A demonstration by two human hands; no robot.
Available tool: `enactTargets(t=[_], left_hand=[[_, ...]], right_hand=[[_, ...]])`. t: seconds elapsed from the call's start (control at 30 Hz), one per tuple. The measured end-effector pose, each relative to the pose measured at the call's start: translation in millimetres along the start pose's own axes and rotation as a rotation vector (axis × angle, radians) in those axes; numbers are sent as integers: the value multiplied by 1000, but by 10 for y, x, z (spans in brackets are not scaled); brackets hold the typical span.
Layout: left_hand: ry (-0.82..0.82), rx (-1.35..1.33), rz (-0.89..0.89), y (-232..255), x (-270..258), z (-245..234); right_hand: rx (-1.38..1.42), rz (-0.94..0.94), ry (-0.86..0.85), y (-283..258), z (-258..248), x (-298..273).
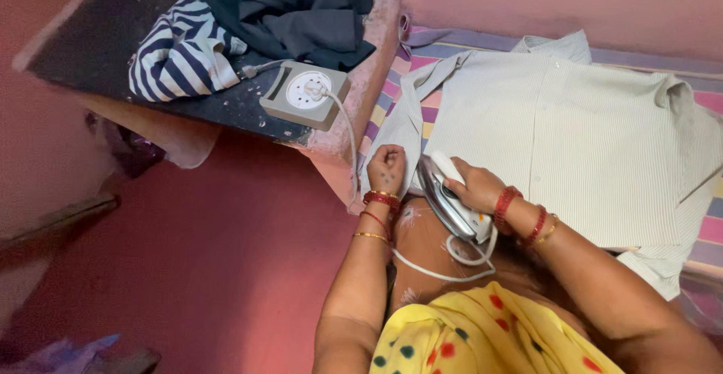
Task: The person irons a light-colored striped shirt laid out on a bed. They use a white electric iron to smooth the fabric, moving it back and forth across the shirt's body and sleeves. The person occasionally adjusts the shirt's position with their left hand to ensure even coverage.
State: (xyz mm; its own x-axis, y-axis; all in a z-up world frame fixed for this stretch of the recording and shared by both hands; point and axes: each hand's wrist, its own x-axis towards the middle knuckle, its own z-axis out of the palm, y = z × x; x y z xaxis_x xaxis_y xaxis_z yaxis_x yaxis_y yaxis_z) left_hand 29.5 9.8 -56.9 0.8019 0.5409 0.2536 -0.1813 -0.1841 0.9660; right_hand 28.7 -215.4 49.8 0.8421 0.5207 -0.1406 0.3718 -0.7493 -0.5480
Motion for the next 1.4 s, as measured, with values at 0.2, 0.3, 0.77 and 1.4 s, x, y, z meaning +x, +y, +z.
enactTargets(t=[0.2, 0.3, 0.77, 1.4], left_hand=[[-391, 238, 8, 355, -124, -24], [-511, 471, 268, 249, -139, -38], [-484, 505, -32, 236, -135, -39], [-466, 544, -22, 227, -142, -20]], right_hand=[[84, 125, 23, 100, -55, -239], [82, 104, 140, 173, 35, -75], [138, 113, 388, 763, 28, 1348], [109, 222, 354, 899, -279, 1896]])
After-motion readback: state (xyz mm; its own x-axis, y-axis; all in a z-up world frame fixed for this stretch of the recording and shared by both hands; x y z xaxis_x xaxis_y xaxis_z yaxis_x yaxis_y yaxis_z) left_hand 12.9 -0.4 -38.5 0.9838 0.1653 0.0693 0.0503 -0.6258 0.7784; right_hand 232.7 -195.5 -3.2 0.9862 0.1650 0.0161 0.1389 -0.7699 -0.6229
